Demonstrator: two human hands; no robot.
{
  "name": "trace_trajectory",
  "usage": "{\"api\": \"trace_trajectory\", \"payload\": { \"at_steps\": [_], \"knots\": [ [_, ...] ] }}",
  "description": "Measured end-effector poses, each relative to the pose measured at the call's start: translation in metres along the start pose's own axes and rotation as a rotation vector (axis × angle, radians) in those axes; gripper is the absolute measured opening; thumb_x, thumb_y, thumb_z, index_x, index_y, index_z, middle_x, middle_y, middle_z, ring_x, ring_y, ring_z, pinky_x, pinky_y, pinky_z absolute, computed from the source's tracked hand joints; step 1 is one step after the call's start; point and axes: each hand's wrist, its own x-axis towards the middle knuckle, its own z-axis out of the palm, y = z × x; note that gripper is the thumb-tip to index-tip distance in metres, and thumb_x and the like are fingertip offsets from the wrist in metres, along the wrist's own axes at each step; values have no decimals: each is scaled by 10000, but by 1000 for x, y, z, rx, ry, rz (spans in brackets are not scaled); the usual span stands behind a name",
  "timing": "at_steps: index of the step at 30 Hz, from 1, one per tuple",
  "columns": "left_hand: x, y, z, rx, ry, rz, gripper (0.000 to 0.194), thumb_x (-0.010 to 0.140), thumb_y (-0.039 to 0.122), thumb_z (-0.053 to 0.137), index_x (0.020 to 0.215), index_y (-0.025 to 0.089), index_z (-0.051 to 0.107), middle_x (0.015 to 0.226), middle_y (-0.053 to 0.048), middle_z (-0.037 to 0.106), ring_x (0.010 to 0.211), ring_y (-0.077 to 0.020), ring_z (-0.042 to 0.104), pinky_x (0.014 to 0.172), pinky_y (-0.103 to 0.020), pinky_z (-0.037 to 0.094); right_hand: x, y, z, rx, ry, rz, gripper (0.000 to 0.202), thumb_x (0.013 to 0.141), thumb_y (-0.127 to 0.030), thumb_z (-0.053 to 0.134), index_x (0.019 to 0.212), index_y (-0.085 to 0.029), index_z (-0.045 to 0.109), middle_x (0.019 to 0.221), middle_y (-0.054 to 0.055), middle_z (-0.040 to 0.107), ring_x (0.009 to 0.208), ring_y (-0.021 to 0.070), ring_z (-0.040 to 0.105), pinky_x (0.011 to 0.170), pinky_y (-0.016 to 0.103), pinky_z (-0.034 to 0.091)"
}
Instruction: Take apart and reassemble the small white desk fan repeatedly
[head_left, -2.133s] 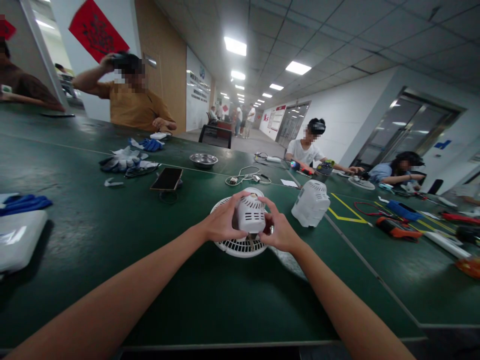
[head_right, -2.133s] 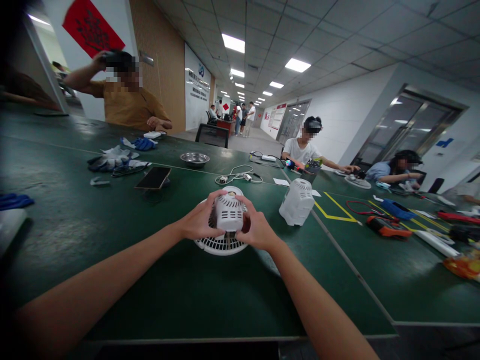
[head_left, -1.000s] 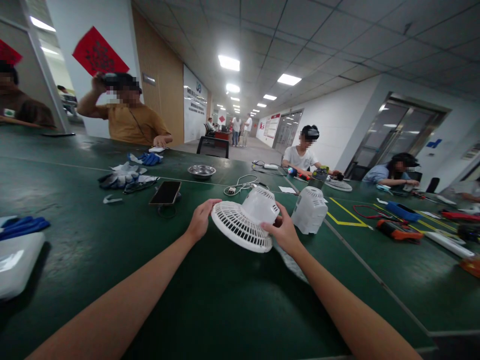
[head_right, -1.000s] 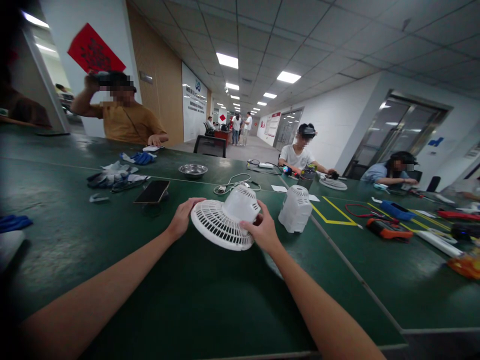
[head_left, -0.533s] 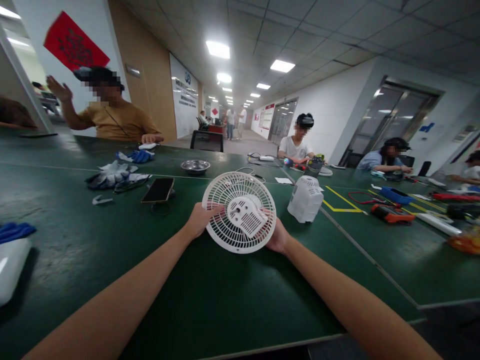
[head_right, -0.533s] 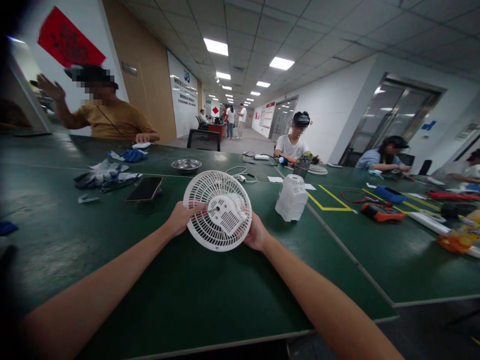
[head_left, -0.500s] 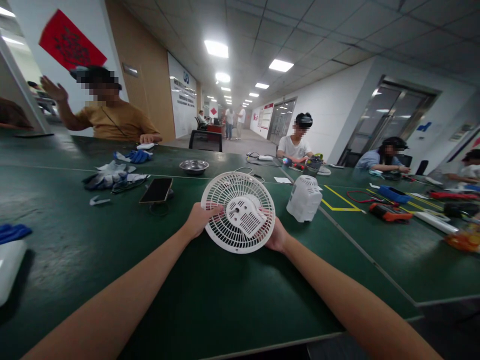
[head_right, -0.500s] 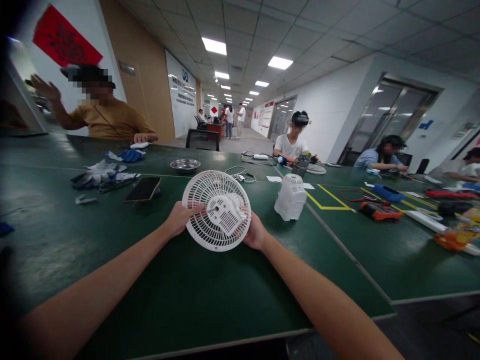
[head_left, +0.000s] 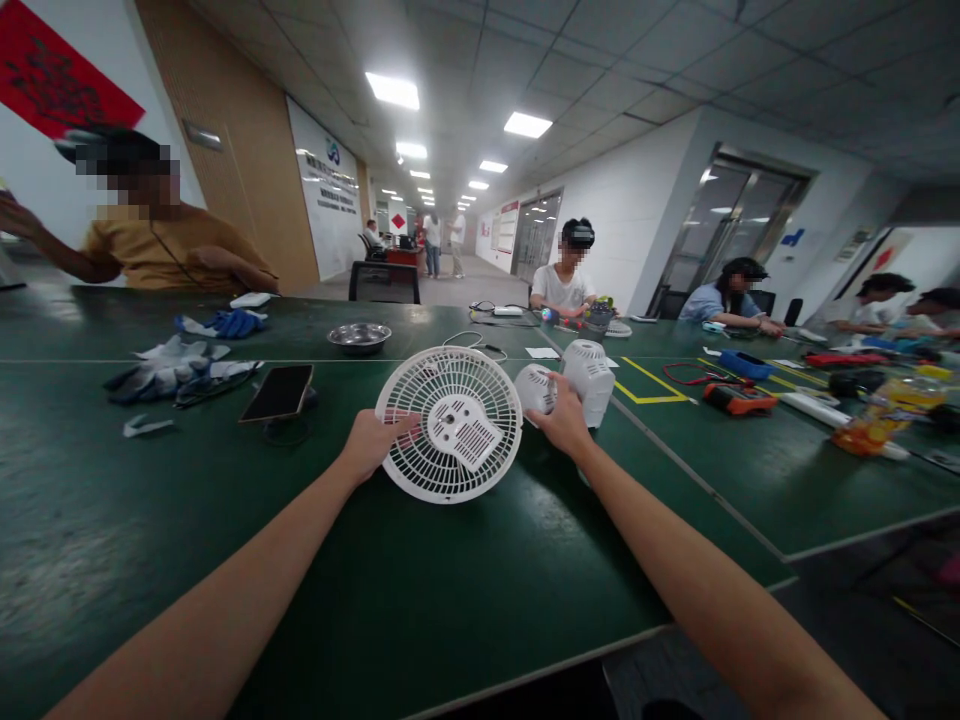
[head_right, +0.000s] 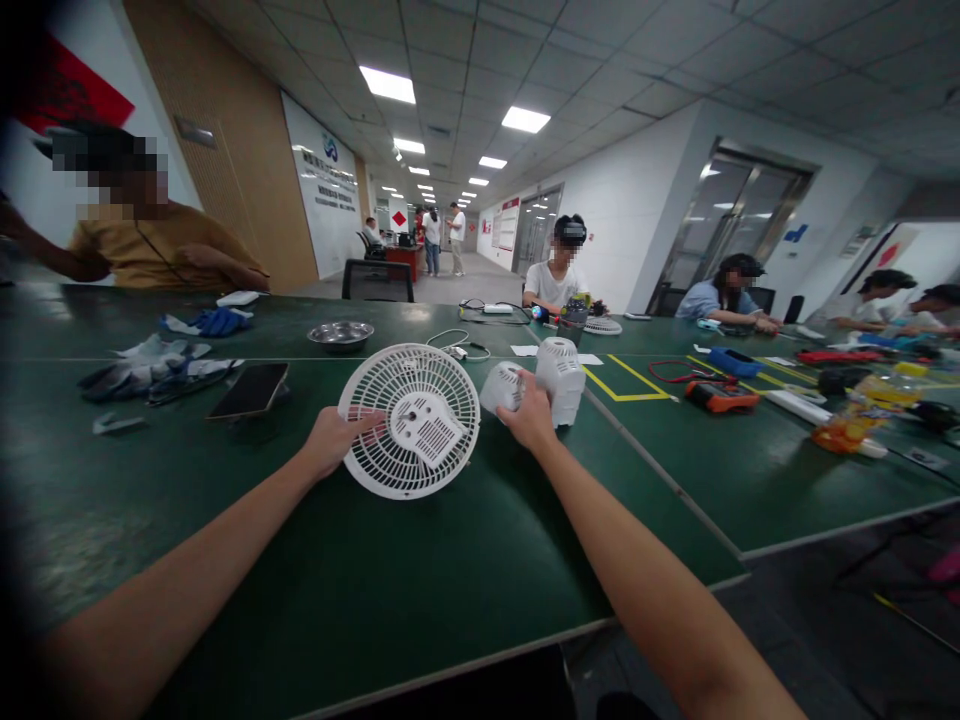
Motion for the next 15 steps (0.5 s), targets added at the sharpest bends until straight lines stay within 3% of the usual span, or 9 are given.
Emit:
{"api": "trace_trajectory", "payload": {
  "at_steps": [4, 6, 8, 11, 13, 15],
  "knots": [
    [0, 5, -6, -33, 17, -77, 280, 698, 216, 821, 925, 95, 713, 843, -125, 759, 725, -245, 737, 661, -373, 626, 1, 3, 1, -132, -40, -58, 596, 691, -295, 680, 1260, -218, 519, 1074, 88, 538, 1009, 270, 543, 986, 442, 412],
    [0, 6, -8, -46, -9, -117, 264, 719, 206, 806, 939, 98, 710, 853, -125, 758, 729, -240, 738, 665, -368, 627, 4, -2, -5, -160, 61, -132, 518, 728, -305, 654, 1224, -209, 540, 1130, 106, 521, 1098, 277, 507, 1017, 436, 388],
    [1, 5, -9, -68, -37, -136, 253, 736, 196, 792, 954, 100, 708, 875, -127, 757, 743, -236, 739, 675, -366, 627, 8, -5, -16, -203, 258, -164, 507, 746, -311, 635, 1230, -201, 533, 1235, 133, 481, 1206, 293, 444, 1051, 452, 347],
    [5, 0, -10, -102, -33, -125, 222, 745, 170, 780, 943, 98, 712, 892, -131, 756, 760, -231, 736, 697, -361, 627, 15, 4, -30, -258, 518, -33, 614, 725, -309, 634, 1308, -214, 467, 1358, 154, 409, 1290, 325, 380, 1059, 497, 313],
    [6, -2, -10, -113, -19, -118, 202, 748, 155, 774, 932, 95, 715, 899, -134, 755, 766, -230, 736, 712, -364, 627, 18, 19, -33, -224, 524, 125, 729, 690, -329, 655, 1363, -222, 395, 1344, 162, 442, 1264, 347, 421, 1022, 519, 345],
    [6, -2, -10, -114, -21, -121, 202, 754, 149, 766, 941, 94, 714, 914, -138, 754, 777, -238, 737, 721, -378, 626, 20, 36, -29, -122, 413, 286, 856, 644, -379, 699, 1396, -219, 323, 1253, 155, 535, 1160, 349, 523, 965, 519, 400]
  ]
}}
